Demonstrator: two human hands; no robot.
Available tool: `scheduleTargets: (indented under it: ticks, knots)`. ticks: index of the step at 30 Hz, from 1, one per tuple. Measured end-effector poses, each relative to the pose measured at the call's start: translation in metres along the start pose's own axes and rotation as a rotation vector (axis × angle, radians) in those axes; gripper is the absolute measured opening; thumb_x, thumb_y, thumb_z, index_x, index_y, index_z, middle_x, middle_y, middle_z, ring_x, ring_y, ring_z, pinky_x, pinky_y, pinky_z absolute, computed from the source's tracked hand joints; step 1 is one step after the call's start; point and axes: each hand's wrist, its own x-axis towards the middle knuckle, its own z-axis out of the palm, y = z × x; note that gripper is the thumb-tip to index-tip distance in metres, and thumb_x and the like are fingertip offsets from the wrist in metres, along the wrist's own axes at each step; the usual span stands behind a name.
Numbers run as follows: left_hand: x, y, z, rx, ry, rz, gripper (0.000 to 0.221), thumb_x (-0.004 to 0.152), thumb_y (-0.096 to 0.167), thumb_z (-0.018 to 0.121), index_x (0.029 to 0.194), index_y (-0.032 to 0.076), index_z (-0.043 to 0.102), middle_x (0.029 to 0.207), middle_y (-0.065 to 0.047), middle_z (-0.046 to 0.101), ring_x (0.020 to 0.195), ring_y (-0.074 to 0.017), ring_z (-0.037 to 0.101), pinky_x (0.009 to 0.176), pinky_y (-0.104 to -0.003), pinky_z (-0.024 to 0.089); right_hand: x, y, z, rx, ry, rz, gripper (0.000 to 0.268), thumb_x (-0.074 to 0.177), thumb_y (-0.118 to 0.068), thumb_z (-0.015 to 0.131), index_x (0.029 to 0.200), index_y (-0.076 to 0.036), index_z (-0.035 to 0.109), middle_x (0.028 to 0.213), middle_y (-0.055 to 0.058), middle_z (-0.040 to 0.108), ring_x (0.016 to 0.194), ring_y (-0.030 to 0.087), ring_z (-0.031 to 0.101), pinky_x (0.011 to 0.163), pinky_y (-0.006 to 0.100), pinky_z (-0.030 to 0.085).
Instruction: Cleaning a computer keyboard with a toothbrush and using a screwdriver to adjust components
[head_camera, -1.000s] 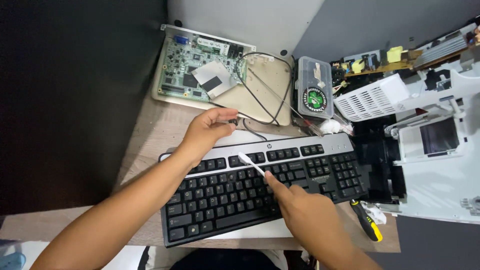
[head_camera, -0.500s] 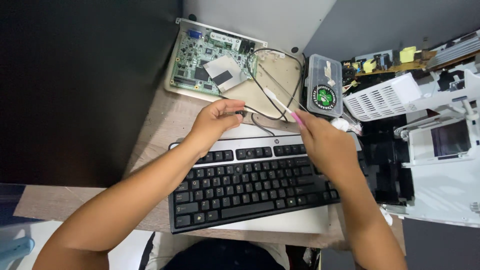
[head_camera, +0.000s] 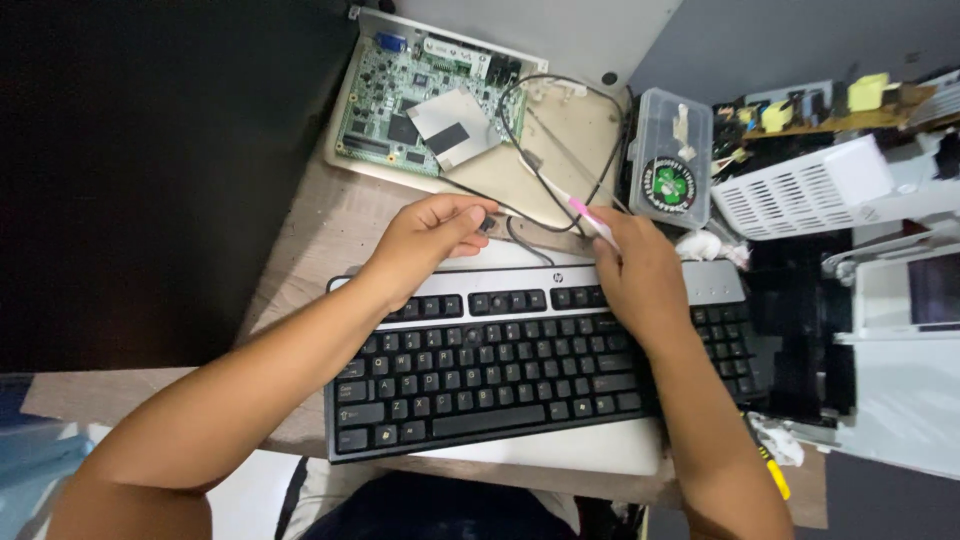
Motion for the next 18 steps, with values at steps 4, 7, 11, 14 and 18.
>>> scheduleTargets:
  ticks: [4,7,11,14,18]
  knots:
    - [-0.003,0.003,0.001,0.039,-0.022,-0.005,0.033,0.099,0.019,0.064,0.126,0.000,0.070,0.114,-0.013,0.073,0.094,-0.0159,0.072,0.089,-0.029,0.063,0.002,-0.007,-0.006,-0.081,-0.085,0.055,0.039,0.099,-0.027,0.063,0.137,-0.025,0.067,0.100,0.012,0.067,0.102,0.039,0.067,0.092,0.053,0.048]
    - [-0.003,0.004,0.000,0.049,-0.031,0.020,0.036,0.099,0.023,0.067,0.127,0.001,0.069,0.112,-0.011,0.073,0.095,-0.0154,0.072,0.089,-0.030,0.063,0.001,-0.008,-0.010,-0.045,-0.113,0.099,0.040,0.100,-0.031,0.062,0.140,-0.032,0.063,0.106,0.007,0.067,0.109,0.034,0.065,0.097,0.048,0.043]
    - [-0.004,0.003,0.000,0.047,-0.034,0.028,0.034,0.098,0.022,0.069,0.126,0.003,0.070,0.109,-0.011,0.073,0.094,-0.0161,0.073,0.088,-0.031,0.063,0.000,-0.008,-0.009,0.025,-0.062,0.064,0.036,0.101,-0.027,0.062,0.137,-0.028,0.066,0.104,0.012,0.066,0.107,0.038,0.064,0.096,0.050,0.044]
    - [-0.005,0.005,0.000,0.051,-0.048,0.040,0.035,0.097,0.022,0.070,0.126,0.003,0.070,0.108,-0.010,0.073,0.094,-0.0159,0.073,0.088,-0.030,0.063,0.002,-0.007,-0.008,0.112,-0.005,0.055,0.030,0.104,-0.024,0.058,0.133,-0.023,0.068,0.103,0.014,0.067,0.105,0.039,0.065,0.095,0.049,0.046]
    - [-0.006,0.005,0.001,0.074,-0.068,0.046,0.035,0.096,0.021,0.071,0.126,0.003,0.070,0.108,-0.011,0.073,0.093,-0.0161,0.073,0.088,-0.031,0.064,0.001,-0.006,-0.012,0.239,0.060,0.109,0.028,0.108,-0.020,0.052,0.130,-0.019,0.070,0.105,0.013,0.067,0.107,0.038,0.065,0.097,0.048,0.047]
